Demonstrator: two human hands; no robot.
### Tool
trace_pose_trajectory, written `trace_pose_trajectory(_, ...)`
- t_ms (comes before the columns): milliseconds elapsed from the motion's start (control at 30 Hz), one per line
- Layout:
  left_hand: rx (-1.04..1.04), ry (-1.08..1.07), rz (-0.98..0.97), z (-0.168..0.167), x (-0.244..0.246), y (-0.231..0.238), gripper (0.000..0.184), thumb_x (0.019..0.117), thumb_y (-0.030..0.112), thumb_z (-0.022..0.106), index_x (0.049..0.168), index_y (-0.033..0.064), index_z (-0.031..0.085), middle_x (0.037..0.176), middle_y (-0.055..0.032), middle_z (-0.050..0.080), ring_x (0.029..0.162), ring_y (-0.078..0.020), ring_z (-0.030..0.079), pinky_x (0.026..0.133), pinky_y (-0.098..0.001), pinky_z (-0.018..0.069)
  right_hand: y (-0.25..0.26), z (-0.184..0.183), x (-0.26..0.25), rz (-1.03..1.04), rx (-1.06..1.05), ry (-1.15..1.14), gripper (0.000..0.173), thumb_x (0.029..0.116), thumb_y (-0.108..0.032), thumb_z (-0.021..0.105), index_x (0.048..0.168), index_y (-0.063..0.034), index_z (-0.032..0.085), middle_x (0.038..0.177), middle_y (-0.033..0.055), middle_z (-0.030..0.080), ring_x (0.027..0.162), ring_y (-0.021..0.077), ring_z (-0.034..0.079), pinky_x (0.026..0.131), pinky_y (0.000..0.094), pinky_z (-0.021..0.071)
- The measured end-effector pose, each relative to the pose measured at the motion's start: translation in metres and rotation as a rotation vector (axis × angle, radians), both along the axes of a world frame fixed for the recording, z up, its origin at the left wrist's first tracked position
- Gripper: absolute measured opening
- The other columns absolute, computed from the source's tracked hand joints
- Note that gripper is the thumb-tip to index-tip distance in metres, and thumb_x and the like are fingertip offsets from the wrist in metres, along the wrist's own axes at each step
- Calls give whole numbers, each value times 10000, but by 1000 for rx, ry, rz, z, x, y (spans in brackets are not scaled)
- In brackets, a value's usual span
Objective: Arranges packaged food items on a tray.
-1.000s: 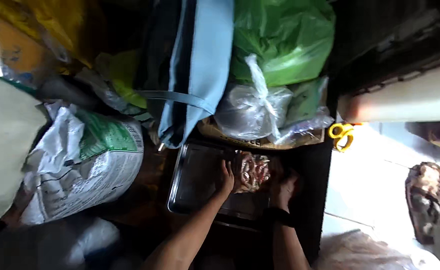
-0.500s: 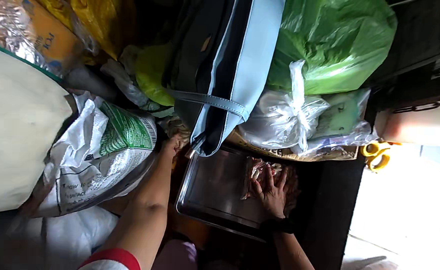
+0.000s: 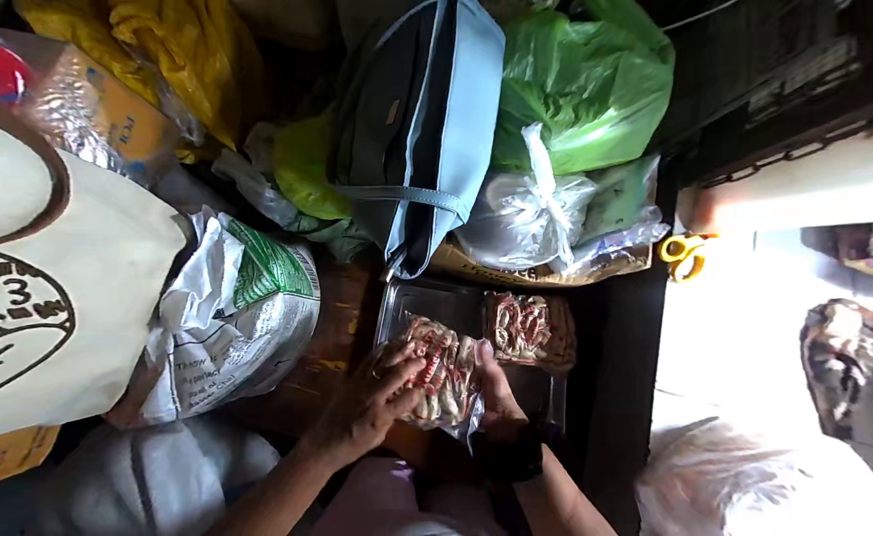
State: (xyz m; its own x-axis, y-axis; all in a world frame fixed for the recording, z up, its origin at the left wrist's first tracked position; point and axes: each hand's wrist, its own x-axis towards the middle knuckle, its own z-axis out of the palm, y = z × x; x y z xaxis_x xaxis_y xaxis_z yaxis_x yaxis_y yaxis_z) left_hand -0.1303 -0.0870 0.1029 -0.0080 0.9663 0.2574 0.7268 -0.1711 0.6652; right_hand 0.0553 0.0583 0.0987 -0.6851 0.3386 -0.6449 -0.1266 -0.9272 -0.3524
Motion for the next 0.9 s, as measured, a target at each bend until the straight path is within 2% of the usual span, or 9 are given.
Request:
trace_pose_trajectory(67, -113, -266, -7, 15, 0, 3, 618, 800, 594, 785, 1245, 183, 661, 1545, -153, 459, 1511, -314, 329, 1243, -489, 317, 2, 4, 11, 34, 74, -110, 249, 940, -229, 603, 1134, -73, 592, 889, 47, 756, 815, 127, 741, 771, 329, 635)
trace_pose_trajectory(133, -202, -506, 191, 21, -6, 6, 941, 743, 725, 750, 1361, 31, 601, 1497, -189, 501, 1419, -255, 451, 1157, -440, 413, 4, 13, 25, 44, 157, -130, 251, 880, -103, 655, 1119, -55, 592, 883, 50, 766, 803, 129, 749, 774, 327, 639)
trace_pose_trajectory(233, -583, -965, 401, 38, 3, 20, 694, 831, 710, 656, 1170, 104, 651, 998, 90, 710, 906, 29, 657, 836, -193, 553, 6, 28, 41, 112, 307, -63, 280, 786, 9, 700, 1046, -75, 639, 877, 7, 770, 789, 104, 740, 767, 311, 632)
trace_pose_trajectory(300, -701, -1156, 283, 36, 14, 32, 403, 841, 483, 755, 1026, 135, 673, 838, 101, 708, 758, -4, 675, 714, -205, 579, 11, 32, 50, 203, 396, -74, 300, 762, 44, 732, 1033, -66, 663, 867, 3, 762, 766, 107, 726, 744, 311, 624)
trace_pose_trajectory(433, -586, -1098, 250, 13, 40, 44, 324, 785, 151, 833, 1056, 62, 680, 906, 32, 733, 839, -63, 707, 800, -258, 609, 7, 11, 76, 60, 461, -64, 633, 697, -22, 871, 1262, 1, 586, 1068, 70, 746, 966, 162, 725, 901, 372, 611)
trace_pose_trajectory(567, -394, -630, 166, 7, 56, 52, 348, 704, 173, 815, 985, -2, 706, 882, -6, 734, 820, 23, 678, 791, -193, 572, -12, -9, 86, -138, 475, -228, 867, 608, -40, 916, 1374, 50, 520, 1171, 106, 711, 1044, 159, 705, 931, 347, 605)
trace_pose_trajectory(767, -524, -605, 207, 21, 66, 83, 354, 875, 338, 735, 1005, 12, 694, 797, 20, 668, 714, 1, 620, 698, -222, 543, 17, 10, 85, -289, 525, -477, 428, 718, -47, 849, 1080, 38, 638, 876, 76, 740, 771, 149, 729, 733, 346, 640)
trace_pose_trajectory(833, -540, -710, 269, 16, 76, 104, 360, 957, 320, 671, 1101, -10, 676, 907, -30, 701, 832, -52, 667, 812, -278, 571, 47, 28, 83, -282, 764, -595, 361, 770, -96, 861, 1048, 40, 677, 836, 63, 749, 724, 120, 726, 708, 307, 638)
trace_pose_trajectory(900, -430, -803, 379, 1, 94, 131, 228, 961, 198, 679, 1005, -24, 701, 857, -27, 704, 792, -35, 663, 780, -252, 566, 84, 31, 90, -146, 1131, -754, 513, 789, -287, 868, 1147, 14, 659, 868, 44, 738, 755, 103, 710, 740, 316, 621)
